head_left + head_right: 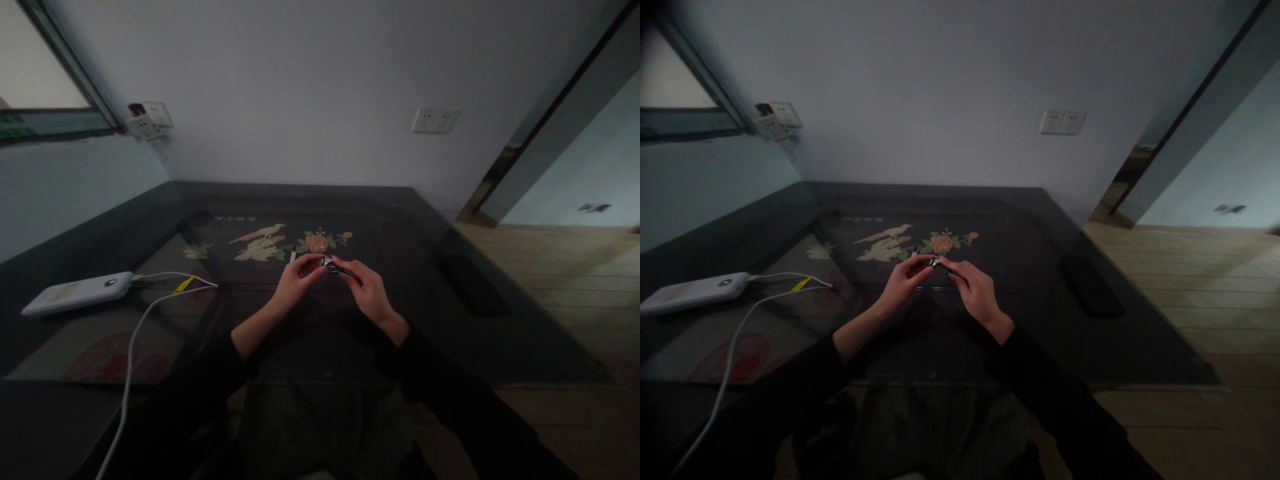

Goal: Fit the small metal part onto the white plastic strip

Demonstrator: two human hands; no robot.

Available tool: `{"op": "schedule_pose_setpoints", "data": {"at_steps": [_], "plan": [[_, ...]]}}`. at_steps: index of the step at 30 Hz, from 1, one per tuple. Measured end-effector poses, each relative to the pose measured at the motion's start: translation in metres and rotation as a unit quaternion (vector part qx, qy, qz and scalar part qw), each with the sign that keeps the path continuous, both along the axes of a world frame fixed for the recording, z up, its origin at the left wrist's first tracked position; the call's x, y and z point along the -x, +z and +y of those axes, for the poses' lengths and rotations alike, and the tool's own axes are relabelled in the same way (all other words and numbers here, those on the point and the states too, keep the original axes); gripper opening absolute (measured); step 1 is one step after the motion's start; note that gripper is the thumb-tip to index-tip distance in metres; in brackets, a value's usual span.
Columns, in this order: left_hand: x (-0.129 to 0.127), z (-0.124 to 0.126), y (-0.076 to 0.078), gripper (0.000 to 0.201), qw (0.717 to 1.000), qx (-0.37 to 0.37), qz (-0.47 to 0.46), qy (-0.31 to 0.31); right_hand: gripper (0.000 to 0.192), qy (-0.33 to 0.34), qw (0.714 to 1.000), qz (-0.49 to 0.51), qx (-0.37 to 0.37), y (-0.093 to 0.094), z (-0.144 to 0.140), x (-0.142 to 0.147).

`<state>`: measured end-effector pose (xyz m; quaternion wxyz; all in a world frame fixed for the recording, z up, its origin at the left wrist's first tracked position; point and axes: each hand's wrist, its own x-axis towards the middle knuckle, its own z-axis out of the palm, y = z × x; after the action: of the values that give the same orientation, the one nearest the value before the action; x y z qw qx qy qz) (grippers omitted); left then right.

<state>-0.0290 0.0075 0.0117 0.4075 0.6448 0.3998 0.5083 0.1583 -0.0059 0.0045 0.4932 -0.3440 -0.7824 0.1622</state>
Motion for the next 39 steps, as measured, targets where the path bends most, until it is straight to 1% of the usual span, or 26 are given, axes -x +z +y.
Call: {"op": "schedule_pose_setpoints", "data": {"at_steps": [6, 12, 16, 19, 22, 25, 29, 31, 35, 39], "plan": [[0.000, 0.000, 0.001, 0.036, 1.000, -0.003, -0.001, -0.002, 0.034, -0.012, 1.000, -0.016, 0.006, 0.004, -0.003, 0.000], [0.000, 0.000, 0.000, 0.034, 1.000, -0.004, -0.004, 0.003, 0.035, -0.014, 0.999, -0.024, 0.030, 0.005, -0.004, 0.000], [0.003, 0.001, 0.000, 0.034, 1.000, -0.004, -0.013, 0.017, 0.037, -0.006, 1.000, -0.009, 0.027, 0.007, -0.004, 0.001], [0.006, 0.004, 0.000, 0.037, 0.999, -0.003, -0.022, 0.033, 0.037, -0.015, 0.999, 0.015, 0.036, 0.007, -0.002, 0.001], [0.008, 0.007, -0.001, 0.040, 0.999, -0.002, -0.028, 0.043, 0.035, -0.032, 0.995, 0.050, 0.083, 0.004, 0.004, -0.001], [0.008, 0.008, -0.002, 0.043, 0.998, 0.001, -0.036, 0.043, 0.034, -0.047, 0.985, 0.084, 0.144, -0.004, 0.012, -0.002], [0.009, 0.010, -0.002, 0.044, 0.998, 0.003, -0.047, 0.037, 0.036, -0.043, 0.969, 0.094, 0.226, -0.013, 0.022, -0.005], [0.010, 0.011, -0.002, 0.043, 0.998, 0.002, -0.051, 0.038, 0.035, -0.035, 0.965, 0.095, 0.244, -0.015, 0.024, -0.007], [0.014, 0.015, -0.002, 0.044, 0.997, -0.002, -0.067, 0.042, 0.032, -0.050, 0.971, 0.087, 0.218, -0.017, 0.025, -0.008], [0.020, 0.021, -0.003, 0.045, 0.996, -0.005, -0.067, 0.055, 0.016, -0.084, 0.976, 0.063, 0.189, -0.022, 0.029, -0.002]]}}
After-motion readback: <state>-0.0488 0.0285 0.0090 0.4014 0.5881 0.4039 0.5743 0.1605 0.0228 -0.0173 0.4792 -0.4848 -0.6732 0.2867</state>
